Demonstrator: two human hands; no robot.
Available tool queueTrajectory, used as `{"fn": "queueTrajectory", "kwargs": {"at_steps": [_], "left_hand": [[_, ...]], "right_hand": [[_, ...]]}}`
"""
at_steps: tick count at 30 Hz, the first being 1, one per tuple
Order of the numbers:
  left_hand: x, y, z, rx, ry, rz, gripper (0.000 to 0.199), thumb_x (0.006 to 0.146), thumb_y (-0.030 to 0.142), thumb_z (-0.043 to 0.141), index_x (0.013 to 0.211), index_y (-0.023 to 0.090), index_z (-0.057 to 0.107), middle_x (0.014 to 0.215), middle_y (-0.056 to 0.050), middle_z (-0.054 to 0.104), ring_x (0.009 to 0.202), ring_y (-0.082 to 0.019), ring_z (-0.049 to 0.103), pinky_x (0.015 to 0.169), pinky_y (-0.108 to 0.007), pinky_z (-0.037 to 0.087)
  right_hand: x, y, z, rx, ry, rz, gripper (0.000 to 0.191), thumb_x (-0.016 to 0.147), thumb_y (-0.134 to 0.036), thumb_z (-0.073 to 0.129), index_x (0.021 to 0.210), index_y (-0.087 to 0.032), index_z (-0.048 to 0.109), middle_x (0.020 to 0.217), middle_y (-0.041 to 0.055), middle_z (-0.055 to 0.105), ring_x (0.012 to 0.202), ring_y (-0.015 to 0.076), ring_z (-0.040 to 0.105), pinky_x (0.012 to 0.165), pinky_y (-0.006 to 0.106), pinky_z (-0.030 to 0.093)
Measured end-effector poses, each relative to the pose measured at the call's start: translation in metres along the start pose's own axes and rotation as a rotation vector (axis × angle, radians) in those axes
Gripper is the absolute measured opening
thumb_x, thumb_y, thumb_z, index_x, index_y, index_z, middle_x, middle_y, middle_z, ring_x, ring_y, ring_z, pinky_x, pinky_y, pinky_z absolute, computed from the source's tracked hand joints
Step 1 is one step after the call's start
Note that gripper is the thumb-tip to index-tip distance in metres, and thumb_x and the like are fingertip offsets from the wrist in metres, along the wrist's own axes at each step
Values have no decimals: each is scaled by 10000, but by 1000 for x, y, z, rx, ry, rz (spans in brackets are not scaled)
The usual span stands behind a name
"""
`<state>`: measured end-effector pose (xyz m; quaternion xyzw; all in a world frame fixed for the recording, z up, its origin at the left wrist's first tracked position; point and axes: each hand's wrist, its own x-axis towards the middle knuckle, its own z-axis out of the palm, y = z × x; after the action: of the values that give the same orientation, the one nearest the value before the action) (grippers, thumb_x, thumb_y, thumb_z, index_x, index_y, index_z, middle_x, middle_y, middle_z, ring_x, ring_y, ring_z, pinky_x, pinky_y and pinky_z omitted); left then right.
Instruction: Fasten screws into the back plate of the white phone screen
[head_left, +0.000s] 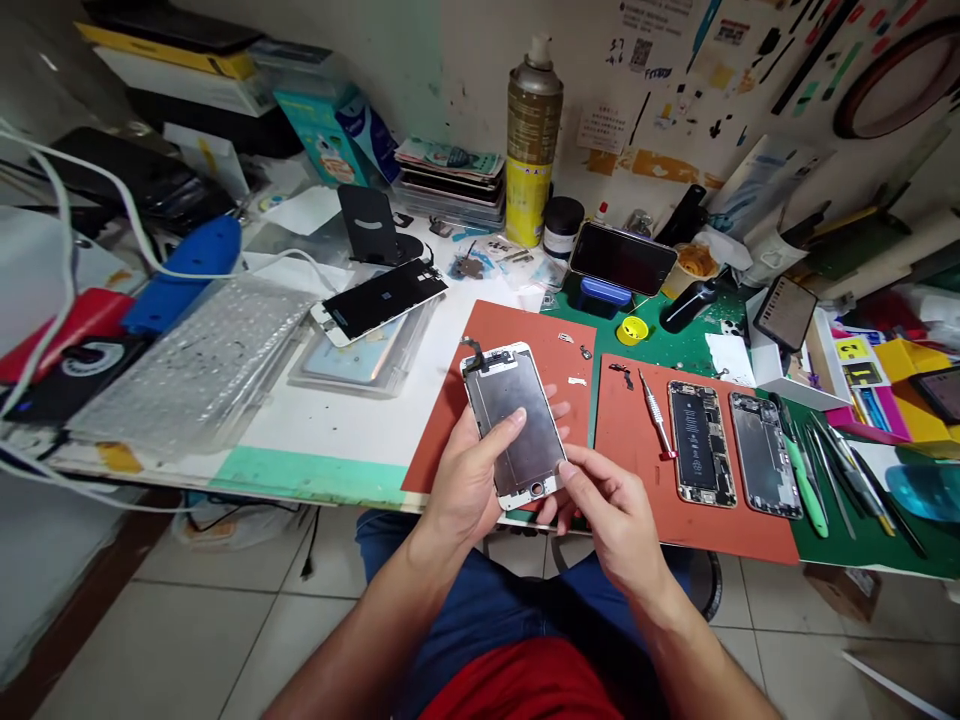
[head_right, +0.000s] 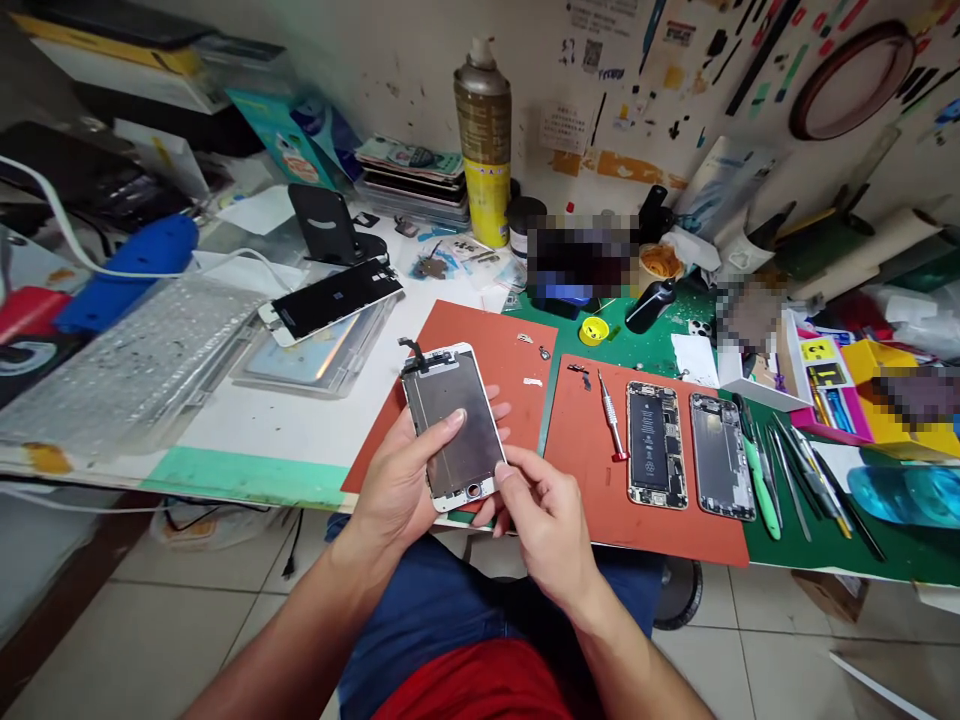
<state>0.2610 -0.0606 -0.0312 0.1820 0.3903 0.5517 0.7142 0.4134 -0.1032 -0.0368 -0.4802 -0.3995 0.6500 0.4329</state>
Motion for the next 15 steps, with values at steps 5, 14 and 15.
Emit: {"fn": "queueTrajectory", "kwargs": {"at_steps": [5, 14, 15], "left_hand": [[1, 0, 2, -19, -11, 9, 556, 908, 262, 820, 1417, 221, 601, 1459, -169, 697, 1291, -386, 708, 1021, -543, 650], [2, -1, 4, -38, -3, 67, 503, 917, 271, 810, 1378, 225, 614, 1466, -158, 693, 1298, -378, 705, 1056, -554, 625], [2, -1, 3, -34, -4, 72, 496, 918, 278, 810, 1372, 227, 615, 1462, -158, 696, 1291, -380, 709, 1045, -556, 630]], "right_hand": [[0, 0, 0, -13, -24, 10, 387, 968, -488, 752, 1214, -190, 741, 789, 19, 721, 678, 155, 692, 583, 250, 524], [-2, 2, 13, -142, 29, 47, 398, 915, -356, 812, 1257, -239, 645, 704, -87, 553, 593, 93, 433, 563, 247, 363], [-2, 1, 14, -140, 35, 48, 393, 913, -357, 812, 1249, -241, 644, 711, -84, 556, 601, 98, 440, 571, 251, 368]]}}
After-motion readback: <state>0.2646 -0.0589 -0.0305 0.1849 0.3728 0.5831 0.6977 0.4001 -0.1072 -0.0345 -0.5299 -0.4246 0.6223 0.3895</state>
